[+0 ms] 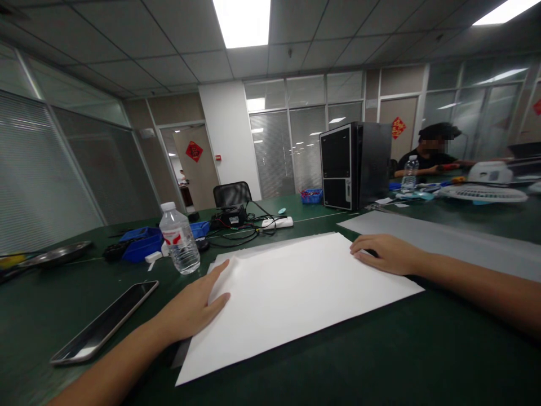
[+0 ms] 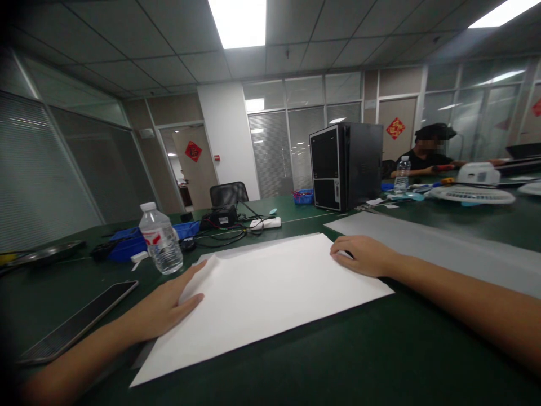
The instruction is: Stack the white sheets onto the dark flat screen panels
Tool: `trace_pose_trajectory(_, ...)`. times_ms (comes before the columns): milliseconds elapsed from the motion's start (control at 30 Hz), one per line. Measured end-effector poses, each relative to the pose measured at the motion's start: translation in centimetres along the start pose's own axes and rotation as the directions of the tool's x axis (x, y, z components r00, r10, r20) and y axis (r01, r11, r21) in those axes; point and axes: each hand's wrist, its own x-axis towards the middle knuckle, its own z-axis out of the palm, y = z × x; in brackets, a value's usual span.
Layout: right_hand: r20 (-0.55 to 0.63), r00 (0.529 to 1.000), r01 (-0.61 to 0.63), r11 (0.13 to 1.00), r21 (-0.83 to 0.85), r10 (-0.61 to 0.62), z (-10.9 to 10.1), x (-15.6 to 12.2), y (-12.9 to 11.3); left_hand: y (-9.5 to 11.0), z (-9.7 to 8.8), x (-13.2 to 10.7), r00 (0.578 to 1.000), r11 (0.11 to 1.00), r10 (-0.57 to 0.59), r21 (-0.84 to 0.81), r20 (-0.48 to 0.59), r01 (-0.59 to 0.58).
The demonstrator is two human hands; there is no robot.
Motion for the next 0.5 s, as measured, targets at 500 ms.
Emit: trace_pose_trajectory(500, 0.012, 1.0, -0.016, 1.0, 0.005, 0.016, 0.01, 0.03, -0.16, 0.3, -0.27, -0.25, 1.0, 1.0, -0.005, 0.004, 0.014, 0.005)
